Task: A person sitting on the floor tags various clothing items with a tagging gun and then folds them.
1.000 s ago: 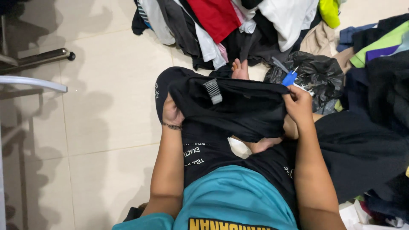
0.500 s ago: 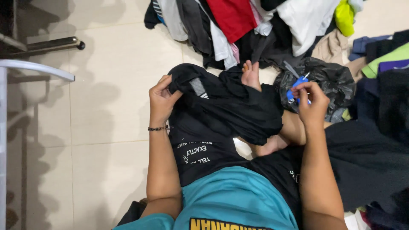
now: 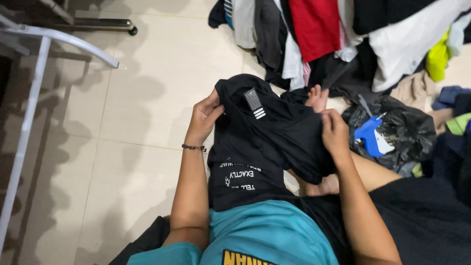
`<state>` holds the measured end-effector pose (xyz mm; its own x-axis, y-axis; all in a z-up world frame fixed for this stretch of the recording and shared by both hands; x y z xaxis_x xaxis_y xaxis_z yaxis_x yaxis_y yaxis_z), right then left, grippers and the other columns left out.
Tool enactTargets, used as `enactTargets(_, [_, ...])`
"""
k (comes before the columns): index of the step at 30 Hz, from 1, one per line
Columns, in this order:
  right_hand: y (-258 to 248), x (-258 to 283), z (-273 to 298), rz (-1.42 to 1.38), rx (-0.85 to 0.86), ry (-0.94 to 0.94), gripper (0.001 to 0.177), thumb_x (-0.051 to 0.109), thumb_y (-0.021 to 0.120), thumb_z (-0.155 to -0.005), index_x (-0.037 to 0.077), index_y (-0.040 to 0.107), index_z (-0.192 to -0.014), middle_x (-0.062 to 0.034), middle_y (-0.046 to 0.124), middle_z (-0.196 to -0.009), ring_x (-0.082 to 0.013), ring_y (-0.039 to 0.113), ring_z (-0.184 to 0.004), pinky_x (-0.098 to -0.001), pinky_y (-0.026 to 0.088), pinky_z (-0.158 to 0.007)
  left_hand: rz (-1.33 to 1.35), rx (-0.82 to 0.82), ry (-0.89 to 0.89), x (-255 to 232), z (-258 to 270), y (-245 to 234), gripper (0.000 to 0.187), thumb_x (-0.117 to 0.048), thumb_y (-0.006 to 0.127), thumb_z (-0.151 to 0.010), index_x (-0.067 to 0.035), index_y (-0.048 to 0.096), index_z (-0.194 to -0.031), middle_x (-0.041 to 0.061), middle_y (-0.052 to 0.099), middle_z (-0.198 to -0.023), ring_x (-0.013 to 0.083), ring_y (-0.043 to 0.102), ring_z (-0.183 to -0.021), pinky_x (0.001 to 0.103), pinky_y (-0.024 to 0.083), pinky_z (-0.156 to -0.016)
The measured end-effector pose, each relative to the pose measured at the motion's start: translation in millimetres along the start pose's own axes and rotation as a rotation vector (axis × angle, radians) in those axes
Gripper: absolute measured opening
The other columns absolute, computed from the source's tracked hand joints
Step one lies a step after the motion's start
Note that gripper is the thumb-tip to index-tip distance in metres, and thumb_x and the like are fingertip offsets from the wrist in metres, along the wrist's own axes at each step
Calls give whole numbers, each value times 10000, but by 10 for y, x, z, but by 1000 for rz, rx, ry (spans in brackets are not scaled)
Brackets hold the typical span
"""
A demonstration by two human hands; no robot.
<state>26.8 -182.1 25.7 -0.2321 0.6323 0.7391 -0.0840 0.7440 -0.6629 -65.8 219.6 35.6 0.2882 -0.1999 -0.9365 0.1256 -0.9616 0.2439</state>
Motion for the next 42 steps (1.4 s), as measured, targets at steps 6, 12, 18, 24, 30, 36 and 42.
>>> enactTargets(6, [-106, 822, -255, -596, 281, 14, 132, 140, 537, -1081, 88, 511, -1200, -116, 667, -1101, -153, 557, -1037, -347, 466, -1040, 167, -214, -16, -43, 49, -158, 545, 9, 496, -1065, -178, 362, -1558, 139, 683, -1326, 203, 687, -1150, 283, 634, -899])
enactTargets(12, [41, 921, -385, 582, 842, 142, 347, 373, 719, -906, 176, 782, -1185, -195, 809, -1028, -400, 735, -1090, -494, 562, -959, 83, -228, 101, -301, 20, -566, 562, -17, 530, -1056, -153, 354, -1572, 154, 574, -1476, 237, 577, -1314, 385, 569, -1054])
enactTargets(18, [359, 1105, -724, -145, 737, 38, 199, 151, 640, -1018, 87, 725, -1187, -119, 685, -1058, -287, 572, -1149, -481, 393, -1130, 232, -70, 43, -914, 163, -825, 858, -71, 621, -842, -56, 250, -1616, 189, 355, -1629, 268, 407, -1471, 427, 366, -1231])
enactTargets(24, [1314, 719, -975, -439, 728, 422, 516, 183, 590, -996, 366, 550, -1476, -254, 616, -711, -241, 430, -296, -282, 307, -227, -618, 39, -686, -631, 678, -1552, 436, -265, 808, -836, -41, 750, -1205, 191, 747, -1179, 342, 684, -1148, 472, 470, -1063])
enactTargets(30, [2473, 1268, -1077, -835, 672, 581, 479, 176, 609, -1023, 262, 537, -1488, -235, 601, -1373, -350, 669, -1144, -542, 584, -902, 409, -422, -542, -229, 928, -2026, 322, -180, 539, -1054, -137, 618, -1363, 252, 668, -1294, 419, 711, -1073, 611, 572, -863])
enactTargets(36, [2857, 1988, -1217, -1312, 783, 816, 392, 316, 631, -1001, 63, 707, -1291, -225, 695, -1284, -350, 671, -1221, -518, 500, -1092, 857, -806, -127, 530, 984, -2619, 362, -246, 550, -1054, -40, 643, -1337, 268, 614, -1358, 356, 650, -1228, 573, 518, -1065])
enactTargets(42, [3075, 2459, -1398, -1527, 735, 708, 472, 293, 586, -1008, -62, 665, -1310, -280, 668, -1315, -374, 635, -1288, -527, 431, -1183, 975, -615, -98, 688, 605, -1927, 553, -481, 475, -1075, -76, 564, -1440, 197, 530, -1484, 321, 533, -1370, 519, 390, -1196])
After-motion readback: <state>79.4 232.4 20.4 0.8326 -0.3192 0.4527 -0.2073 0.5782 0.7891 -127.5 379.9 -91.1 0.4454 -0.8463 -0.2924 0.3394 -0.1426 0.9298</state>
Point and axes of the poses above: each hand's wrist, its own z-axis away from the middle knuckle, its own y-axis out of the palm, x = y × z, the point moved 4 cm from there along -z, towards the middle knuckle
